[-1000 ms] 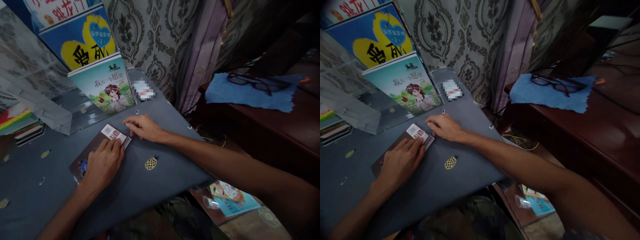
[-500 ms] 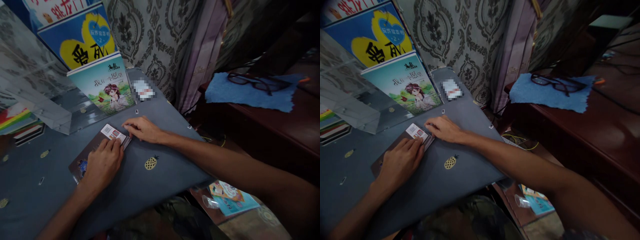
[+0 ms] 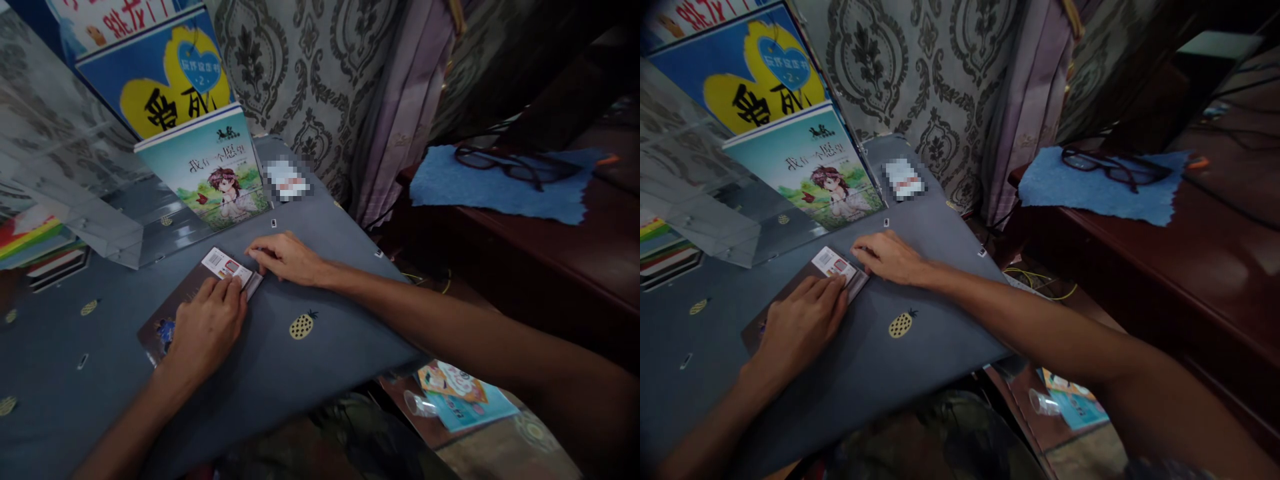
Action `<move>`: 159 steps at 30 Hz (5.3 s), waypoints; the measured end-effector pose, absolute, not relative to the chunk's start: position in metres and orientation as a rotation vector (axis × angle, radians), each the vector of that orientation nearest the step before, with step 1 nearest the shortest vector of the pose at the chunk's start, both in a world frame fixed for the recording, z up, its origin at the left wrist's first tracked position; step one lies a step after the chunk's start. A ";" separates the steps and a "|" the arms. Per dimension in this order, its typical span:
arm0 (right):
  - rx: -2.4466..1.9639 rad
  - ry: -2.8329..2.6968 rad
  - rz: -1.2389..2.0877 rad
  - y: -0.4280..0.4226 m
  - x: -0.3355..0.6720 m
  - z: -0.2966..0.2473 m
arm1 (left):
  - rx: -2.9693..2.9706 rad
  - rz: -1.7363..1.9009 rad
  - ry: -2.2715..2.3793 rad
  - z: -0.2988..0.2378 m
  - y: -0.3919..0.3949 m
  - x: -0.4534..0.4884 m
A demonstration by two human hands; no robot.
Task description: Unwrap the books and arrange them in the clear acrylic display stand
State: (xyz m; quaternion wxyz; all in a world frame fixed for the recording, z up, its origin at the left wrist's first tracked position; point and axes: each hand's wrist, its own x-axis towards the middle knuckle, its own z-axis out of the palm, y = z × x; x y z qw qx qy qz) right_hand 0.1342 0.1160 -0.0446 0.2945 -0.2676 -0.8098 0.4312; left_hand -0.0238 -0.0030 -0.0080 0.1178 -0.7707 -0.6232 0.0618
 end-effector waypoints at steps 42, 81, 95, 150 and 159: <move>-0.440 -2.393 0.790 0.113 0.133 -0.051 | -2.422 0.076 -1.816 -0.002 0.003 -0.042; -0.490 -2.564 0.486 0.158 0.070 -0.069 | -2.384 -0.015 -1.550 -0.040 -0.051 -0.061; -0.457 -2.373 0.810 0.117 0.121 -0.073 | -2.426 -0.008 -1.593 -0.025 -0.027 -0.053; -0.321 -2.198 1.219 0.095 0.140 -0.047 | -2.416 0.044 -1.517 -0.024 -0.023 -0.048; -0.312 -2.170 1.231 0.096 0.141 -0.046 | -2.415 0.010 -1.367 -0.018 -0.022 -0.049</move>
